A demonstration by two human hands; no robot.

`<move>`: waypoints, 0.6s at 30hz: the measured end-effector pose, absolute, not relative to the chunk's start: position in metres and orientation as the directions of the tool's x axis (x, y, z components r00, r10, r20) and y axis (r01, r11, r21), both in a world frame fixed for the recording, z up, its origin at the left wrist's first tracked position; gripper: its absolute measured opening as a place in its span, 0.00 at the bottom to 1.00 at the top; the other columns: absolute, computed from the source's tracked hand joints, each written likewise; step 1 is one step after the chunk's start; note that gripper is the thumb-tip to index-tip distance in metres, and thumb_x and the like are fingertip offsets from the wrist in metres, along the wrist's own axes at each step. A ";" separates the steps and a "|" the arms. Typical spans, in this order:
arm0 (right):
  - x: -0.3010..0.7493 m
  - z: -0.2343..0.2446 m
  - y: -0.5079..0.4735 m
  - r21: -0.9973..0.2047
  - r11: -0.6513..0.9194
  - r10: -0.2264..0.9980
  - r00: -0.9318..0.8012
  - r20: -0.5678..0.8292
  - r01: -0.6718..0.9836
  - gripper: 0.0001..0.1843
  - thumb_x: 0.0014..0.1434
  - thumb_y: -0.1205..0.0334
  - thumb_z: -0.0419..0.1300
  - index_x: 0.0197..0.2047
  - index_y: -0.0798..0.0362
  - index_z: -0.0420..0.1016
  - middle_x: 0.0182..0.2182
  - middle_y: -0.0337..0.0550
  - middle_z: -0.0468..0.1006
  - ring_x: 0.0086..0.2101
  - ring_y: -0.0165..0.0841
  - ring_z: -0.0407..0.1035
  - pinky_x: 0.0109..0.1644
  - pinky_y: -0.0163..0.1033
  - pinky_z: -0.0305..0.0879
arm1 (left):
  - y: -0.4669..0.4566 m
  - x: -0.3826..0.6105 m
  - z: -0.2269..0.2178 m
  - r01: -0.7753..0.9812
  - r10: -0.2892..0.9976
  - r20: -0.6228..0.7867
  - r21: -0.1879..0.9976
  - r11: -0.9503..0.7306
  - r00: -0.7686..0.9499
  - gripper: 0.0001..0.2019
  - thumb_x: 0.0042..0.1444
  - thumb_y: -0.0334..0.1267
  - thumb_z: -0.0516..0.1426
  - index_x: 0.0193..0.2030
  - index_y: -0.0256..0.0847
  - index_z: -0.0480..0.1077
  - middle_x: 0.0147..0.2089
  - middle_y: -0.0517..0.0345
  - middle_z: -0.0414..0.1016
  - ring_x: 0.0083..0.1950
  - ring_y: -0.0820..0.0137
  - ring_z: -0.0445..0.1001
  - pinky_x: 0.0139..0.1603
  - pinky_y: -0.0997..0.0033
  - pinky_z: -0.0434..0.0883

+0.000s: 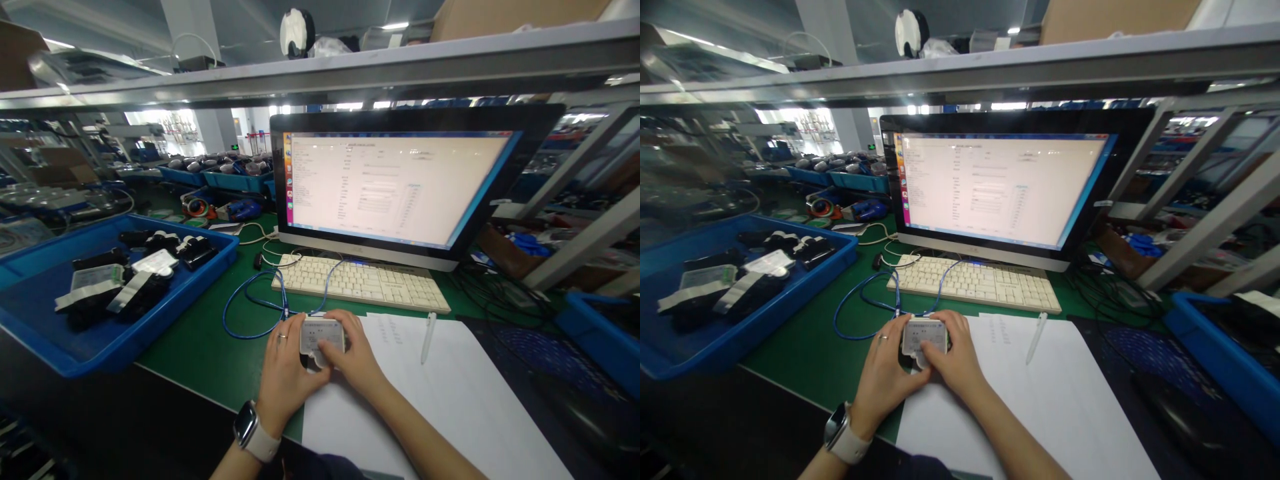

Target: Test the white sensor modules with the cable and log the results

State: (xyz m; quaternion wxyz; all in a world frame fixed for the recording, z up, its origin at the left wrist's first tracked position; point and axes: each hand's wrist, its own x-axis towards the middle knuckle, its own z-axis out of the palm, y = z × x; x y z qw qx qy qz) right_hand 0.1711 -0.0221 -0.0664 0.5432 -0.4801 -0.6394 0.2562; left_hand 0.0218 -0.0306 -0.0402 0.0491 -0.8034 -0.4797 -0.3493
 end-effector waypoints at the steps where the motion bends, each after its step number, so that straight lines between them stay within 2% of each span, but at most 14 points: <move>1: 0.171 -0.066 -0.022 -0.851 0.406 0.894 0.052 0.446 0.332 0.16 0.50 0.65 0.60 0.44 0.51 0.67 0.42 0.44 0.68 0.46 0.38 0.59 0.50 0.44 0.57 | -0.031 0.022 -0.040 0.806 0.738 0.607 0.257 -0.533 0.295 0.32 0.44 0.40 0.58 0.57 0.33 0.56 0.52 0.45 0.66 0.54 0.59 0.65 0.56 0.56 0.64; 13: 0.171 -0.066 -0.023 -0.857 0.399 0.896 0.059 0.439 0.327 0.17 0.49 0.65 0.60 0.44 0.51 0.67 0.43 0.44 0.68 0.46 0.38 0.59 0.51 0.44 0.56 | -0.031 0.019 -0.042 0.797 0.763 0.566 0.281 -0.535 0.313 0.33 0.45 0.41 0.58 0.58 0.34 0.55 0.53 0.47 0.65 0.55 0.60 0.63 0.58 0.57 0.62; 18: 0.170 -0.065 -0.022 -0.857 0.401 0.896 0.058 0.441 0.323 0.17 0.49 0.65 0.60 0.44 0.50 0.67 0.43 0.43 0.68 0.46 0.38 0.59 0.51 0.44 0.56 | -0.030 0.017 -0.042 0.801 0.754 0.569 0.255 -0.542 0.328 0.33 0.46 0.41 0.58 0.58 0.34 0.55 0.53 0.47 0.64 0.55 0.60 0.63 0.58 0.57 0.62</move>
